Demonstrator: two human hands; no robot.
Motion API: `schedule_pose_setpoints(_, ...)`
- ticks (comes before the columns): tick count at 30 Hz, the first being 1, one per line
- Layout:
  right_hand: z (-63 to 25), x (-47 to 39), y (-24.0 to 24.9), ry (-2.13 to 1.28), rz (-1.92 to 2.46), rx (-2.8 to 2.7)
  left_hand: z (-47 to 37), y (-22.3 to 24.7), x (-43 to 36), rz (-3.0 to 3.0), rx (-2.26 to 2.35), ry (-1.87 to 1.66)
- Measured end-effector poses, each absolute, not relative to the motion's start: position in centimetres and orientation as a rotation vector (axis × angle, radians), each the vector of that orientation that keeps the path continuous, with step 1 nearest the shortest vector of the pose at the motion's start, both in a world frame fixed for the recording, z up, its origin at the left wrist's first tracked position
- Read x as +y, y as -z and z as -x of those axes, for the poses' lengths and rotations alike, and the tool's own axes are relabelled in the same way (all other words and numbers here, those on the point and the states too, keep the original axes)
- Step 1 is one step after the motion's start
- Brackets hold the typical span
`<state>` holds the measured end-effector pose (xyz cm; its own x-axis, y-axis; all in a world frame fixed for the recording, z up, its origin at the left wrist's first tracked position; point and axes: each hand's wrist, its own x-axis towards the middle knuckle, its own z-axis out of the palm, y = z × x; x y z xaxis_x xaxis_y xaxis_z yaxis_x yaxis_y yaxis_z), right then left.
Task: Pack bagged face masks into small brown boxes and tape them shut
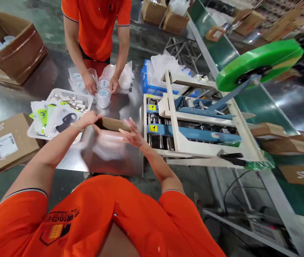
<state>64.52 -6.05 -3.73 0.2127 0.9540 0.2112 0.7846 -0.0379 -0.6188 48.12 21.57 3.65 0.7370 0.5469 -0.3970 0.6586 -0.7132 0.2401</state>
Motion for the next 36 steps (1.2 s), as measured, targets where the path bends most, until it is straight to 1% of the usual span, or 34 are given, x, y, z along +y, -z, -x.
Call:
schedule_pose_setpoints(4, -61.3, -4.6, 3.1, -0.687, 1.663, -1.532, -52.9, -3.1, 18.0, -2.641, 0.667, 0.338)
schedule_pose_setpoints(6, -60.8, -3.7, 3.4, -0.891, 1.537, -1.352, -53.8, -3.1, 16.8, -2.644, 0.570, 0.318)
schedule_pose_setpoints(8, -60.8, -3.0, 3.8, -1.022, 1.427, -1.064, -53.1, -3.3, 16.7, -2.679, 0.555, 0.198)
schedule_pose_setpoints(11, -61.0, -2.3, 4.5, -1.050, 1.366, -0.727, -49.4, -3.9, 17.9, -2.719, 0.776, -0.062)
schedule_pose_setpoints(13, -60.8, -2.1, 4.7, -1.038, 1.379, -0.686, -46.1, -3.7, 18.4, -2.688, 0.867, -0.028)
schedule_pose_setpoints(16, -60.2, -2.0, 5.0, -0.992, 1.381, -0.696, -42.7, -2.7, 17.4, -2.672, 0.576, 0.139)
schedule_pose_setpoints(19, -60.5, -2.0, 4.6, -1.007, 1.417, -0.741, -43.4, -1.4, 15.7, -2.740, 0.286, 0.230)
schedule_pose_setpoints(21, -61.8, -1.8, 3.6, -1.043, 1.500, -0.898, -45.4, -1.0, 15.3, -2.784, 0.260, 0.380)
schedule_pose_setpoints(23, -63.7, -1.4, 1.8, -0.910, 1.643, -1.113, -47.2, -0.8, 15.2, -2.815, 0.262, 0.464)
schedule_pose_setpoints(25, -65.4, -0.9, -0.1, -0.600, 1.844, -1.291, -47.8, -0.5, 15.2, -2.873, 0.317, 0.340)
schedule_pose_setpoints(27, -65.7, -0.4, -1.4, -0.353, 2.116, -1.402, -47.2, 0.2, 15.0, -2.885, 0.488, 0.097)
schedule_pose_setpoints(28, -65.1, -0.4, -1.5, -0.330, 2.269, -1.457, -46.6, 0.7, 14.7, -2.849, 0.615, -0.002)
schedule_pose_setpoints(30, -62.5, -0.6, -0.6, -0.466, 2.528, -1.598, -45.6, 1.7, 14.3, -2.712, 0.851, -0.117)
schedule_pose_setpoints(32, -59.3, -1.3, 1.0, -0.587, 2.667, -1.723, -45.1, 2.7, 14.2, -2.572, 0.965, -0.189)
schedule_pose_setpoints(34, -57.2, -2.1, 2.5, -0.525, 2.724, -1.767, -45.2, 3.6, 14.3, -2.452, 0.966, -0.290)
schedule_pose_setpoints(36, -57.4, -2.7, 3.2, -0.440, 2.724, -1.687, -45.2, 4.3, 14.6, -2.299, 0.970, -0.449)
